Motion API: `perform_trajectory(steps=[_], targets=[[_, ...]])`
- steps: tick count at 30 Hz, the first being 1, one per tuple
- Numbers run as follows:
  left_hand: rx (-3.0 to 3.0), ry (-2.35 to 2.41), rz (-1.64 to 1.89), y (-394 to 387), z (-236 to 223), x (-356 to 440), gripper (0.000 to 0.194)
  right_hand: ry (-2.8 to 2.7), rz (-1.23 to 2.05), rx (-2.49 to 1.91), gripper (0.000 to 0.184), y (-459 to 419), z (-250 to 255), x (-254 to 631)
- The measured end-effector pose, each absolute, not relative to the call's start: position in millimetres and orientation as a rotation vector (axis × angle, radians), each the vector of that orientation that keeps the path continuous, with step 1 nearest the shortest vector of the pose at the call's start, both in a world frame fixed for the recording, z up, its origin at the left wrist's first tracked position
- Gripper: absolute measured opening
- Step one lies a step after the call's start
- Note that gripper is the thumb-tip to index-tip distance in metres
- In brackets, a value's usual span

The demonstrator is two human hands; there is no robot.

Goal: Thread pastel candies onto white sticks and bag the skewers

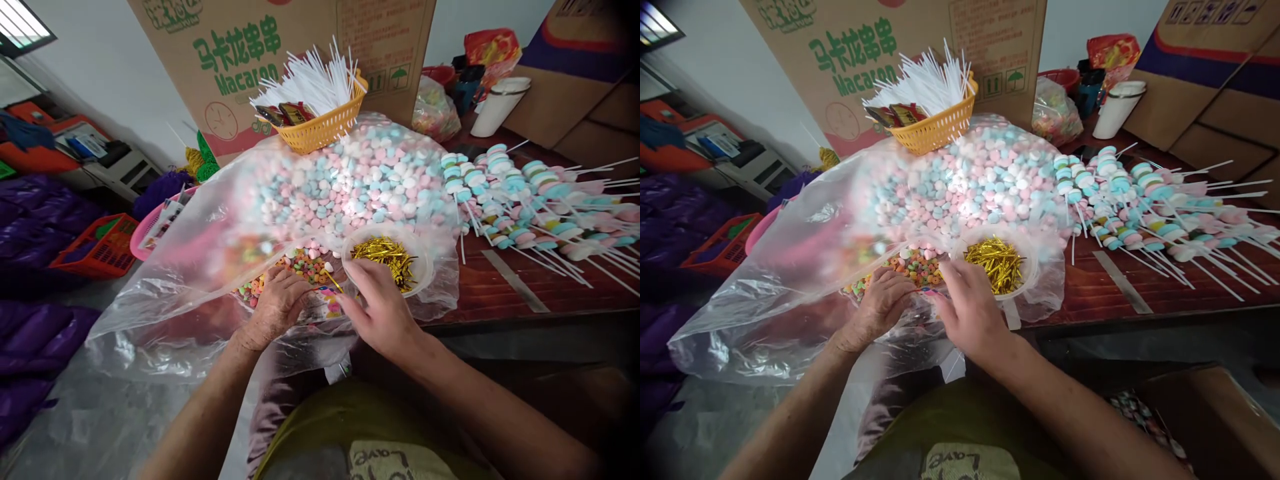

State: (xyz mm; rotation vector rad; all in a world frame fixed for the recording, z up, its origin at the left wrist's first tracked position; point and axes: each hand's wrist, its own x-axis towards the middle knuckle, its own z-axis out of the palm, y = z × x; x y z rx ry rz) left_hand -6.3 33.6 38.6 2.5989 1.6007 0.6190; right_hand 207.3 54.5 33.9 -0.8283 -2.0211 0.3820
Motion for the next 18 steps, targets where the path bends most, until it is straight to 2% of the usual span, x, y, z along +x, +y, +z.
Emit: perform_trajectory(steps=[1, 4, 8, 11, 14, 16, 18], targets=[[2.619, 1.570, 0.622, 34.6, 42.6, -7.7, 0.022, -2.080, 0.426, -0.820, 0.031, 63.3, 35.0, 195.9], [2.565, 1.606, 0.649, 34.9, 44.2, -12.7, 0.024, -2.233, 0.527, -0.853, 0.009, 79.2, 28.0, 167.7], [2.283, 1.804, 0.850, 30.1, 26.7, -19.8, 0.029, -2.273, 0.393, -0.960, 0.020, 81.4, 12.8, 152.8], [2.035, 1.792, 0.976, 25.8, 23.6, -22.6, 0.016, -2.273, 0.421, -0.936, 0.023, 80.2, 15.9, 156.6], [1.899, 1.605, 0.963, 21.5, 41.4, -21.1, 0.019, -2.197, 0.673, -0.842, 0.006, 77.1, 31.8, 166.7], [1.883, 1.504, 0.863, 17.9, 56.5, -18.0, 0.021, -2.169, 0.888, -0.784, 0.009, 72.1, 42.3, 173.4], [1.831, 1.470, 0.817, 13.9, 65.4, -13.8, 0.025, -2.166, 0.965, -0.788, 0.004, 65.4, 47.9, 178.2]])
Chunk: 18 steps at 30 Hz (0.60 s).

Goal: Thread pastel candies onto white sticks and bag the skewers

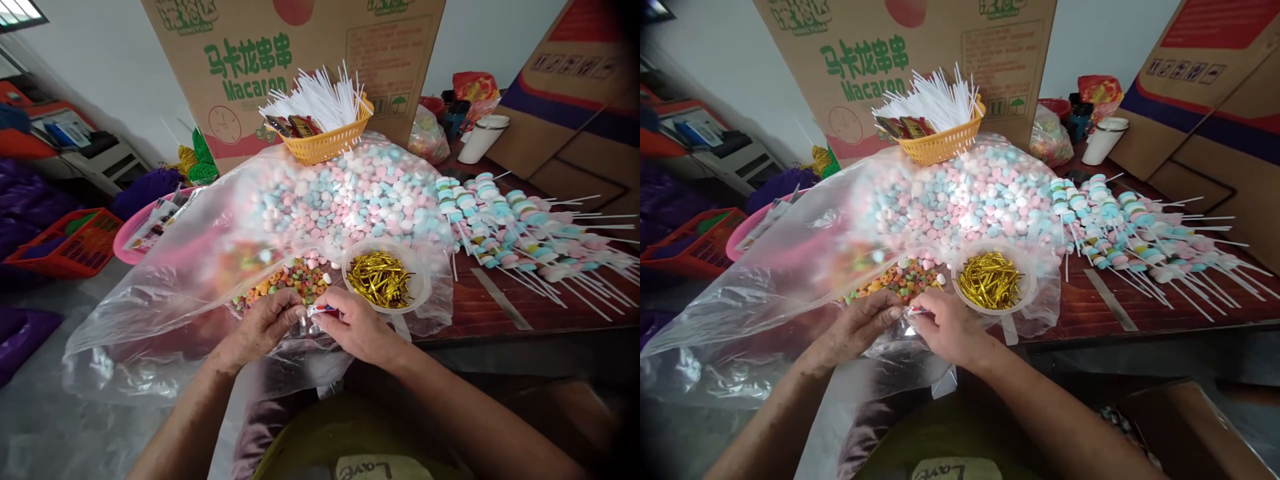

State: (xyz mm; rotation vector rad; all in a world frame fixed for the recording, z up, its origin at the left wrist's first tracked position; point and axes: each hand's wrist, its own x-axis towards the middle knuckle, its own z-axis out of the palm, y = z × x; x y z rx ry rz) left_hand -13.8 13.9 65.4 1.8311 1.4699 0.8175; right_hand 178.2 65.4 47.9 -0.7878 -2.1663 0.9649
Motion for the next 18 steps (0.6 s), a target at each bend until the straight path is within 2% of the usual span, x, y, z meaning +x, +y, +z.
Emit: perform_trajectory(steps=[2, 5, 7, 11, 13, 16, 18], targets=[[1.701, 1.409, 0.864, 10.2, 65.2, -8.5, 0.023, -2.160, 0.890, -0.800, 0.019, 58.8, 47.3, 181.3], [1.505, 1.274, 0.886, 6.2, 54.3, 2.1, 0.033, -2.162, 0.730, -0.784, 0.030, 52.1, 38.4, 185.6], [1.459, 1.208, 0.884, 4.9, 47.1, 10.7, 0.027, -2.175, 0.665, -0.801, 0.035, 51.4, 31.4, 190.0], [1.568, 1.206, 0.953, 3.8, 39.2, 23.0, 0.023, -2.150, 0.845, -0.976, 0.045, 66.1, 32.2, 206.9], [1.646, 1.281, 1.021, 3.0, 35.7, 23.5, 0.027, -2.025, 0.901, -1.092, 0.047, 81.5, 44.6, 217.9], [1.770, 1.340, 1.118, 1.7, 30.8, 19.7, 0.024, -1.962, 0.641, -1.157, 0.038, 103.7, 71.9, 230.5], [1.877, 1.338, 1.163, 0.8, 29.8, 17.1, 0.022, -2.036, 0.596, -1.109, 0.032, 111.3, 87.8, 235.5]])
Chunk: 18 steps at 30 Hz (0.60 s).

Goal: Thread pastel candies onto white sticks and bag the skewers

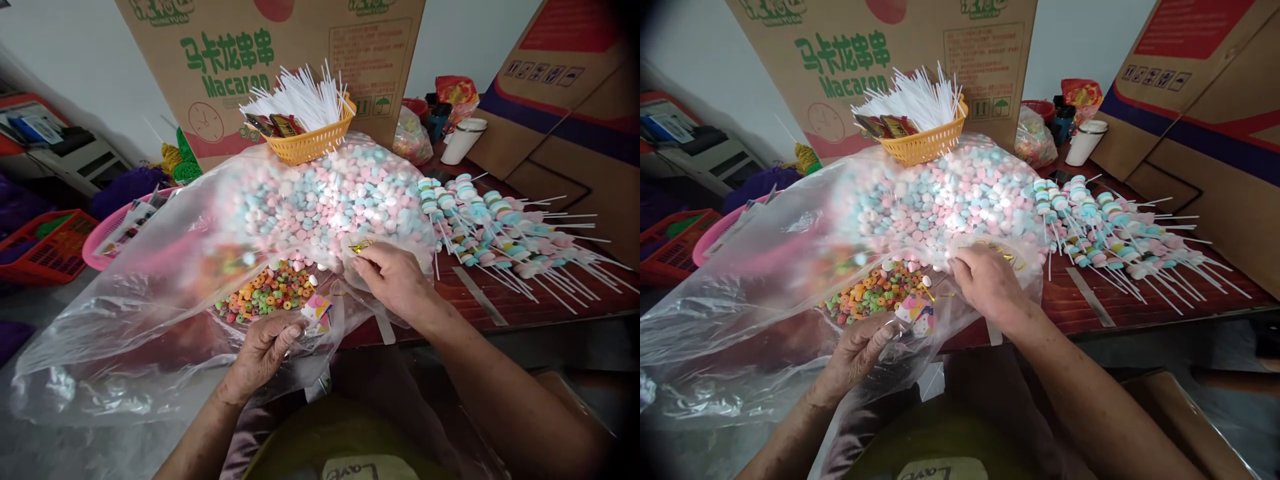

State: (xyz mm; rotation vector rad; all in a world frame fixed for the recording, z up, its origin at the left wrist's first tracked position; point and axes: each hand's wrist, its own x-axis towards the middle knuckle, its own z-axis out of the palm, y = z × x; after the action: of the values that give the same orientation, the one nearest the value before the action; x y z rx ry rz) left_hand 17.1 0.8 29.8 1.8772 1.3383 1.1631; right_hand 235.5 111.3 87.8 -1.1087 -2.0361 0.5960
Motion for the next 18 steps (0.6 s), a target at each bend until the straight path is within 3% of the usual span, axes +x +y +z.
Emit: perform_trajectory(steps=[4, 10, 18], targets=[[2.129, 1.408, 1.136, -0.8, 32.6, 15.5, 0.025, -1.994, 0.909, -1.145, 0.032, 118.4, 95.4, 254.3], [2.372, 1.427, 1.251, 9.0, 21.1, 16.0, 0.021, -1.790, 0.286, -1.980, 0.027, 169.5, 65.8, 347.5], [2.620, 1.315, 1.293, 37.0, 30.2, 45.4, 0.027, -1.790, 0.009, -2.204, 0.036, 218.8, 65.8, 341.2]])
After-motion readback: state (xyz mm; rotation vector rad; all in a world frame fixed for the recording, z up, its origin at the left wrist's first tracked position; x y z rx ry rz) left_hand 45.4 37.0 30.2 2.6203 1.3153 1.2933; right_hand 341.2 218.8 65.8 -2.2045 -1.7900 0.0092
